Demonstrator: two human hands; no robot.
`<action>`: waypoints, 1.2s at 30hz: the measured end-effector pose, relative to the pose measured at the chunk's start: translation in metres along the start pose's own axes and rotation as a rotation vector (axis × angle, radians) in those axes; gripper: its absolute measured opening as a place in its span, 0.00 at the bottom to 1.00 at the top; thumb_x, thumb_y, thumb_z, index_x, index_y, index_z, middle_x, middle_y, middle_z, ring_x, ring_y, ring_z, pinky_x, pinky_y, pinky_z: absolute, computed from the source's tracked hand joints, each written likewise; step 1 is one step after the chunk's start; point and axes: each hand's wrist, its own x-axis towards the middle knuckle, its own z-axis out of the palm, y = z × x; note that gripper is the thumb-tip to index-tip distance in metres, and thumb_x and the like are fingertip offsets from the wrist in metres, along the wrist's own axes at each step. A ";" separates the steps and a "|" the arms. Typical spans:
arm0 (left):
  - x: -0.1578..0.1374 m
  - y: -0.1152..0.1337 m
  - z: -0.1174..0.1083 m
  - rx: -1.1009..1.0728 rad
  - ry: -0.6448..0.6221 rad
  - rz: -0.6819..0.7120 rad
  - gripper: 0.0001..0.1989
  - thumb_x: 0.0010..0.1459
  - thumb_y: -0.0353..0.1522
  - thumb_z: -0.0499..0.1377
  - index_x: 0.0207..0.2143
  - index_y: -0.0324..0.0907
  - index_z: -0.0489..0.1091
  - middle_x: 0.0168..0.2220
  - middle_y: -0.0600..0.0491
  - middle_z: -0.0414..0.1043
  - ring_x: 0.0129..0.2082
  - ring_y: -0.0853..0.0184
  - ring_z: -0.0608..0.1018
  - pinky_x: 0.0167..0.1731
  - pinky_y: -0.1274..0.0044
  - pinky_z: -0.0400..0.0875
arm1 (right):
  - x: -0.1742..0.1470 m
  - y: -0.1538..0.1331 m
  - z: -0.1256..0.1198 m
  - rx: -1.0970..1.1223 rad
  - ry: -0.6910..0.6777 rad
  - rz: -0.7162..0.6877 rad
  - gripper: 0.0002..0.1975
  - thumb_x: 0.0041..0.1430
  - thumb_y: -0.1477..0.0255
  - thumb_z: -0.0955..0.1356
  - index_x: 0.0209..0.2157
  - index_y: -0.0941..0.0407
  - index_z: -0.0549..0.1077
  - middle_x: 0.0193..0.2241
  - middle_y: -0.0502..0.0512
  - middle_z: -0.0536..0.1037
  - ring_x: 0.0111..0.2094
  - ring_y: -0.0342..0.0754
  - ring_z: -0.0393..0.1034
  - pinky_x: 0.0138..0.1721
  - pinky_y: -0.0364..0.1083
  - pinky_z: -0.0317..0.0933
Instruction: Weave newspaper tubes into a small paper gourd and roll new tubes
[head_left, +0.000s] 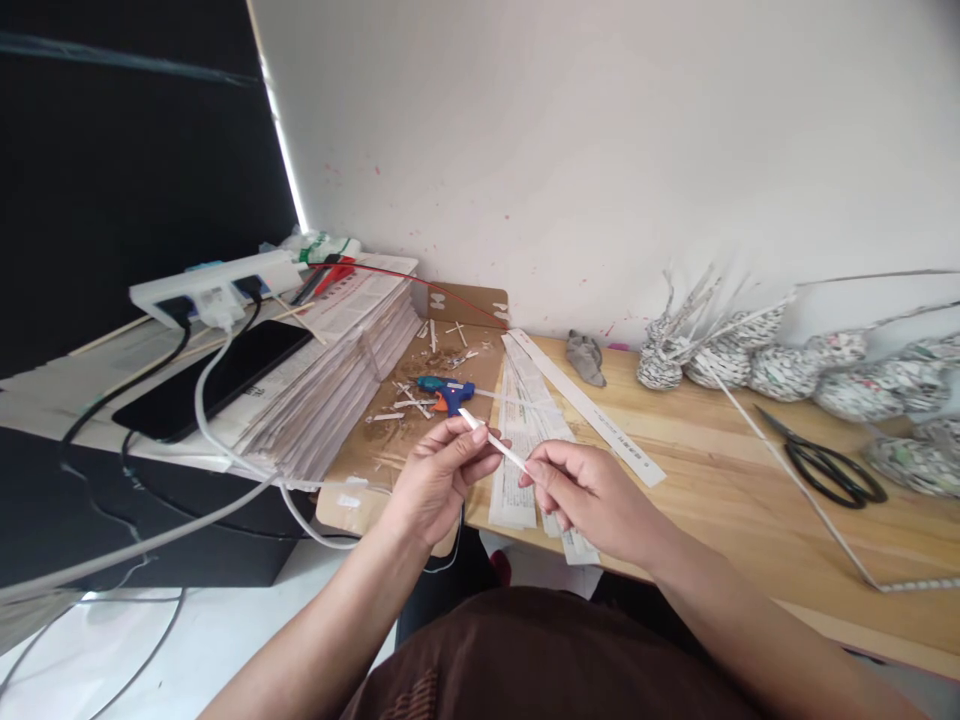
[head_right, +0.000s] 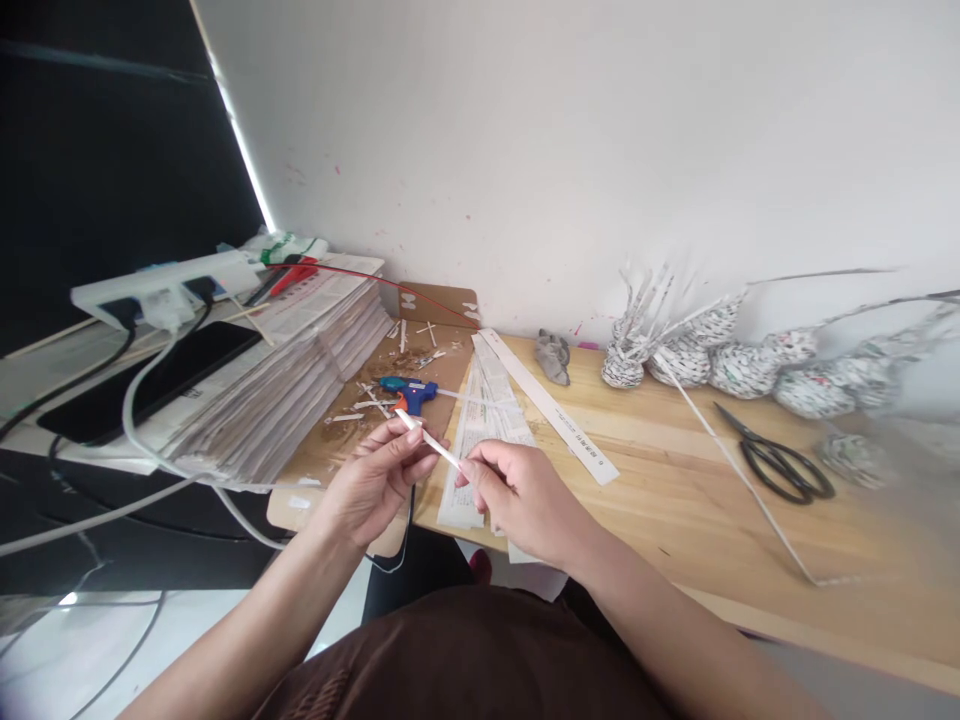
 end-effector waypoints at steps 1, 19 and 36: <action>0.000 0.000 0.000 0.004 -0.003 0.003 0.08 0.49 0.28 0.68 0.33 0.38 0.74 0.30 0.54 0.78 0.32 0.70 0.81 0.33 0.83 0.78 | 0.001 0.001 -0.001 0.077 -0.051 0.037 0.16 0.64 0.58 0.62 0.32 0.56 0.71 0.21 0.47 0.70 0.17 0.38 0.63 0.19 0.39 0.56; 0.001 -0.003 -0.002 -0.038 -0.052 -0.013 0.09 0.46 0.28 0.70 0.28 0.37 0.73 0.30 0.56 0.71 0.27 0.78 0.73 0.26 0.86 0.69 | -0.002 0.015 -0.008 0.573 -0.307 0.216 0.19 0.60 0.55 0.66 0.30 0.57 0.67 0.16 0.42 0.62 0.13 0.35 0.53 0.15 0.37 0.47; 0.004 0.000 0.001 0.099 -0.091 0.053 0.24 0.47 0.26 0.69 0.49 0.41 0.72 0.32 0.53 0.77 0.31 0.75 0.76 0.29 0.87 0.68 | -0.002 0.029 -0.003 0.764 -0.410 0.269 0.18 0.60 0.56 0.66 0.32 0.58 0.68 0.14 0.42 0.65 0.11 0.36 0.55 0.12 0.37 0.49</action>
